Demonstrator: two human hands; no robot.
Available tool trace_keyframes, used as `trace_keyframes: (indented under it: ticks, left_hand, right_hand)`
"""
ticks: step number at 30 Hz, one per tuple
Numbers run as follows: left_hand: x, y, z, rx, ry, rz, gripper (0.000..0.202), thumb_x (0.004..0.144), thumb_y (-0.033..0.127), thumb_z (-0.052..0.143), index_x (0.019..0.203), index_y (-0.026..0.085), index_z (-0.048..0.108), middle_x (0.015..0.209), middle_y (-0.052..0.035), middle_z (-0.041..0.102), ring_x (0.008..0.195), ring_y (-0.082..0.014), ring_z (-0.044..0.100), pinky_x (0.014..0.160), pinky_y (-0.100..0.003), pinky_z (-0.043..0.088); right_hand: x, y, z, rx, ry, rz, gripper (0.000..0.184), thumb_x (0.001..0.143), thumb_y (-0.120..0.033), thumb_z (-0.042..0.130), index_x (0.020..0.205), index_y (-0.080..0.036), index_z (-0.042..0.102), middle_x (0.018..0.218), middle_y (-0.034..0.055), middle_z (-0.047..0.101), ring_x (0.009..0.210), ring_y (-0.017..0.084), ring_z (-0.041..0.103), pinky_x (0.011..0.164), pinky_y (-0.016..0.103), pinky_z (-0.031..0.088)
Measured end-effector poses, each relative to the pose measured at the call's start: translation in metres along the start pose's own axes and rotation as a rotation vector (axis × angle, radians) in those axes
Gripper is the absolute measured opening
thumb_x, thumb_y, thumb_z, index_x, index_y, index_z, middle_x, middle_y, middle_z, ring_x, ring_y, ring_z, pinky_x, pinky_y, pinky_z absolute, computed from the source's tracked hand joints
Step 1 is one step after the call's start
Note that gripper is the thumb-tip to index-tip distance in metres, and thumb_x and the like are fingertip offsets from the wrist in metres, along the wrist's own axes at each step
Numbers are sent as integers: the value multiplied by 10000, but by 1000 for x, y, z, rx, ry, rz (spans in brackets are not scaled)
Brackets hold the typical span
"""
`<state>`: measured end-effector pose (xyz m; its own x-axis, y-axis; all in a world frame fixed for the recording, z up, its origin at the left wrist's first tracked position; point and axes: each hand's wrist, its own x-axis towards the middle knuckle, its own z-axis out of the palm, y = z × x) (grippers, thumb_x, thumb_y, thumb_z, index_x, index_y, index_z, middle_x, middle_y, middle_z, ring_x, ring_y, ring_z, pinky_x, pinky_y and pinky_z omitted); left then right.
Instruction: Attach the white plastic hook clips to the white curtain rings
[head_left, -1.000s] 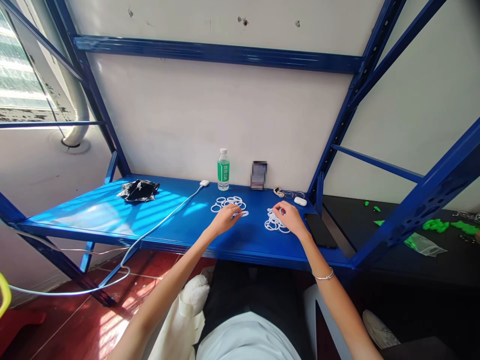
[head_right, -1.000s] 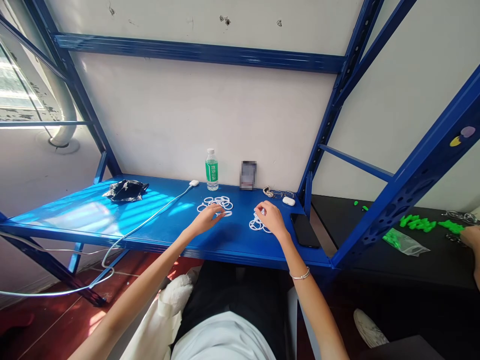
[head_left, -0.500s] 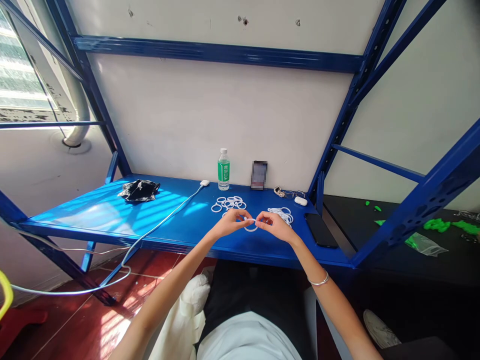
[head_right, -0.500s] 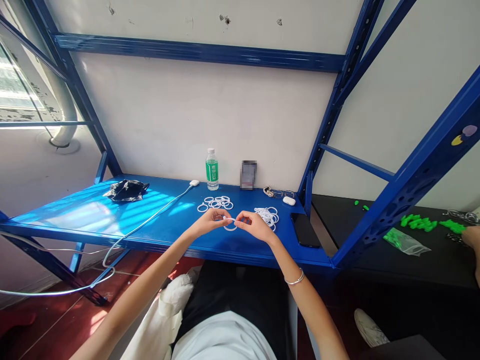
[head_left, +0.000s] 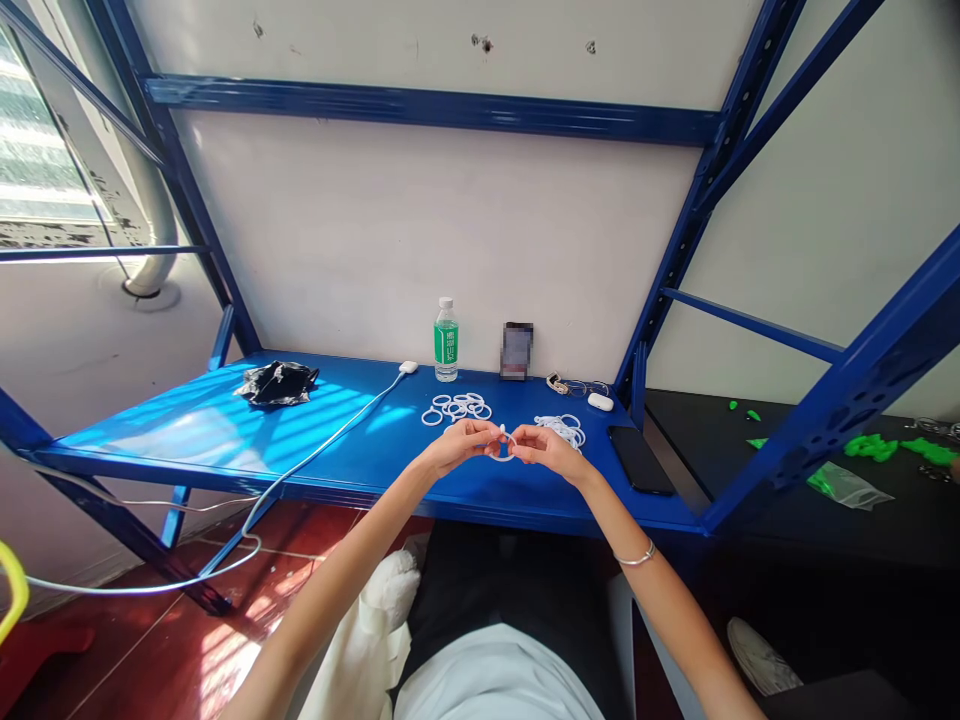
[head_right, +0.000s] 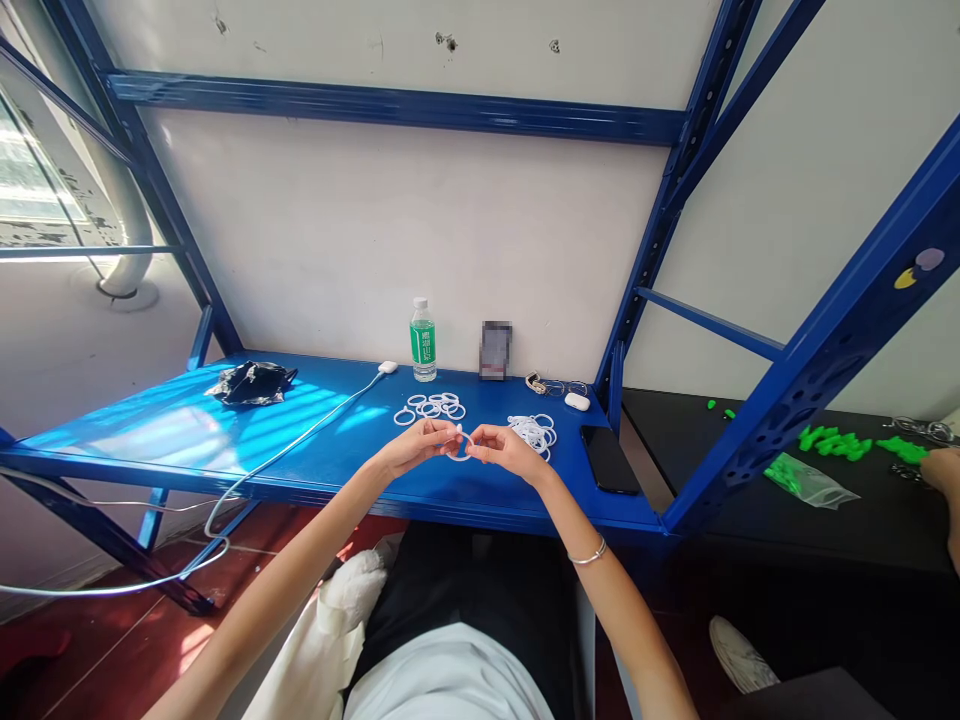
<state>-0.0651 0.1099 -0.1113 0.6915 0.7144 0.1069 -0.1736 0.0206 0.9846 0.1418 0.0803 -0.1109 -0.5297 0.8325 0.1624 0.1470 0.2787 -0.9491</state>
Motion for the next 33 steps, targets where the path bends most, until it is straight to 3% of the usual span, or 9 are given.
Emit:
trace_keyframes:
  ticks: [4, 9, 15, 20, 23, 26, 29, 33]
  left_hand:
    - [1, -4, 6, 57, -36, -44, 330, 757, 446, 673, 762, 117, 652, 707, -34, 626, 684, -126, 558, 724, -273, 434]
    - [2, -6, 15, -5, -60, -53, 368, 782, 471, 613, 608, 166, 501, 500, 54, 363, 568, -115, 442, 705, -309, 439]
    - [0, 0, 18, -47, -88, -94, 502, 876, 548, 393, 523, 193, 419, 449, 45, 275, 521, -126, 426, 738, -335, 469]
    - [3, -2, 15, -155, 19, -24, 507, 882, 530, 353, 499, 203, 296, 484, 30, 273, 546, -133, 455, 725, -326, 476]
    - [5, -5, 10, -123, 1, -6, 448, 876, 500, 379, 549, 193, 382, 526, 17, 362, 622, -147, 512, 755, -332, 484]
    - [8, -8, 0, 130, 34, 56, 322, 860, 449, 445, 773, 167, 571, 775, -42, 576, 821, -183, 577, 799, -332, 485]
    - [10, -16, -19, 602, 186, 149, 325, 836, 417, 504, 1033, 178, 600, 1096, -92, 593, 1028, -238, 546, 812, -341, 481]
    - [11, -29, -49, 1135, 365, 209, 284, 829, 339, 516, 1040, 177, 615, 1097, -112, 590, 1072, -281, 516, 878, -408, 440]
  right_hand:
    - [1, 2, 6, 105, -76, 34, 316, 808, -472, 622, 802, -158, 589, 769, 19, 577, 624, 101, 454, 583, 237, 364]
    - [3, 9, 9, 247, -92, 46, 380, 759, -542, 623, 680, -193, 495, 558, -43, 406, 543, 107, 357, 682, 308, 425]
    - [6, 16, 11, 275, -162, 0, 398, 721, -501, 619, 574, -209, 393, 536, -33, 380, 615, 146, 447, 851, 390, 417]
    - [10, 17, 12, 349, -63, -54, 421, 751, -484, 561, 568, -210, 300, 559, -39, 302, 540, 117, 319, 647, 310, 412]
    - [10, 13, 11, 299, 19, 1, 400, 821, -501, 497, 596, -203, 353, 602, -23, 345, 559, 120, 334, 602, 287, 386]
    - [9, 11, 4, 129, 106, 21, 377, 876, -511, 458, 703, -182, 519, 676, 1, 460, 619, 128, 424, 616, 274, 382]
    - [6, 14, -11, -151, 258, 10, 416, 893, -536, 425, 788, -174, 601, 680, 10, 521, 614, 133, 467, 585, 259, 367]
    - [0, 22, -35, -725, 553, -20, 399, 914, -498, 394, 785, -193, 615, 750, 47, 602, 677, 176, 528, 564, 264, 352]
